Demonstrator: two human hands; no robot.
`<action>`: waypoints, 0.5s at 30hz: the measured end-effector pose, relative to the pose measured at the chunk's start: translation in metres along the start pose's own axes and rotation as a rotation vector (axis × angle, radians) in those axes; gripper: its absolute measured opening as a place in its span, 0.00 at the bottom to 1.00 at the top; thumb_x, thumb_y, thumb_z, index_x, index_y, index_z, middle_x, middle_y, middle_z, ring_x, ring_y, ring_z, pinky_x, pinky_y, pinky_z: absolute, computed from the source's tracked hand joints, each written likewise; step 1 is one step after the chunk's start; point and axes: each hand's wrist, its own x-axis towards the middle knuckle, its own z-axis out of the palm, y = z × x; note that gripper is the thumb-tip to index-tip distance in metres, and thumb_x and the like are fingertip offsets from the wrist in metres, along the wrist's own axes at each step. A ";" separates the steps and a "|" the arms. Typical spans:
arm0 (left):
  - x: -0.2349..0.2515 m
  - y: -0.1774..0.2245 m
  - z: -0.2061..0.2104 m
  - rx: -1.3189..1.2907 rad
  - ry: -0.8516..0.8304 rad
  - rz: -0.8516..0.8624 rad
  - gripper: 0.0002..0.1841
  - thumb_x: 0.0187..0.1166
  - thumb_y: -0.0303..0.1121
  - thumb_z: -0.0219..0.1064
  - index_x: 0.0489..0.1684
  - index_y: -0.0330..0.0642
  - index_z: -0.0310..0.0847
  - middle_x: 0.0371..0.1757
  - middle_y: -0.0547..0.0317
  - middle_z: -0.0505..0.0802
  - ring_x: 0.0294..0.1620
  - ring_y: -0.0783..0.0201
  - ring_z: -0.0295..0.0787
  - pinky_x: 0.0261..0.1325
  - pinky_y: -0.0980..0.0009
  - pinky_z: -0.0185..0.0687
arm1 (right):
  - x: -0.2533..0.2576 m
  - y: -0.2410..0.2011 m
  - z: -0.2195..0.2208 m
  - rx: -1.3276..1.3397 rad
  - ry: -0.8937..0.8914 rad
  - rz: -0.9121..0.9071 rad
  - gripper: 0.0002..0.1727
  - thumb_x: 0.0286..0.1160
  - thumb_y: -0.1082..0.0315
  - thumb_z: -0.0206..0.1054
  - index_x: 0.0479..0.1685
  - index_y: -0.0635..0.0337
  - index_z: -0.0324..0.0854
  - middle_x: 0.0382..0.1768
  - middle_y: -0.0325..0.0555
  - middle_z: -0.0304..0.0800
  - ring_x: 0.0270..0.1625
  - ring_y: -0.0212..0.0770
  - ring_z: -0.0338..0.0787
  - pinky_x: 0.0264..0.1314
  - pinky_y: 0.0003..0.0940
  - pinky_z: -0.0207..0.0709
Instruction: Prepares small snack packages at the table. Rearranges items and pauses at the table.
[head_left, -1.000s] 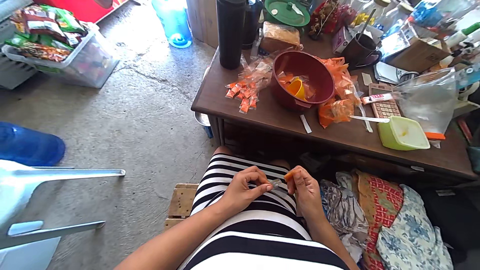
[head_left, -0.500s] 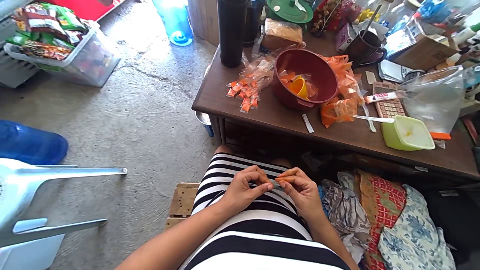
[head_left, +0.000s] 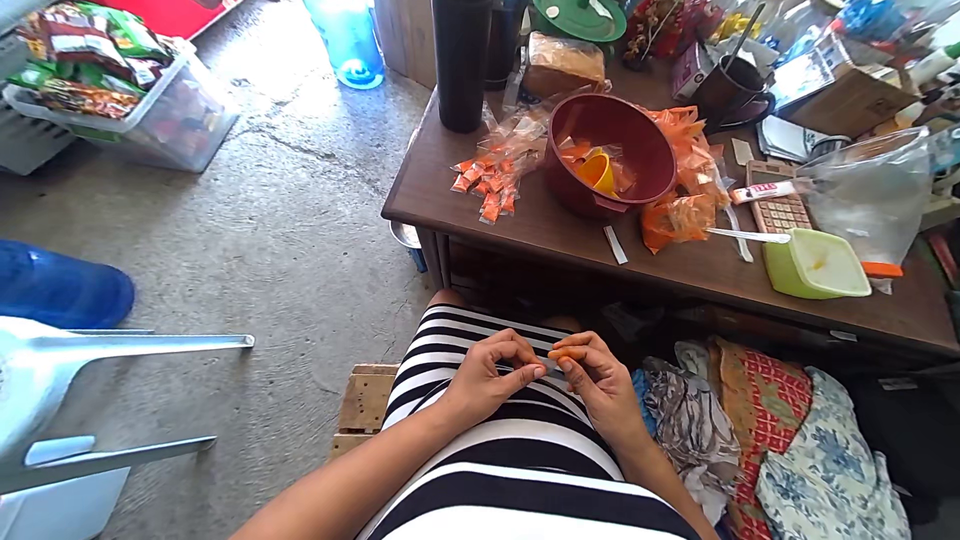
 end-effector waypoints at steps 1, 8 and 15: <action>0.000 0.000 0.000 0.000 0.001 0.001 0.07 0.76 0.31 0.74 0.34 0.35 0.90 0.43 0.64 0.91 0.48 0.80 0.86 0.55 0.82 0.83 | 0.000 0.000 0.000 0.005 -0.002 -0.002 0.08 0.81 0.69 0.67 0.46 0.63 0.91 0.54 0.37 0.87 0.40 0.17 0.83 0.40 0.11 0.80; 0.000 -0.002 0.001 -0.027 -0.037 0.016 0.07 0.76 0.31 0.74 0.35 0.34 0.90 0.43 0.63 0.91 0.48 0.79 0.86 0.54 0.82 0.82 | 0.000 0.004 0.003 -0.083 -0.009 -0.055 0.10 0.80 0.60 0.70 0.35 0.55 0.85 0.44 0.31 0.83 0.39 0.15 0.80 0.39 0.08 0.76; 0.000 -0.002 0.000 -0.031 -0.009 0.035 0.08 0.78 0.31 0.72 0.36 0.34 0.90 0.44 0.63 0.91 0.48 0.79 0.86 0.55 0.81 0.83 | 0.003 0.004 0.003 -0.051 0.049 -0.060 0.19 0.91 0.57 0.55 0.43 0.56 0.90 0.46 0.30 0.87 0.35 0.14 0.80 0.37 0.10 0.77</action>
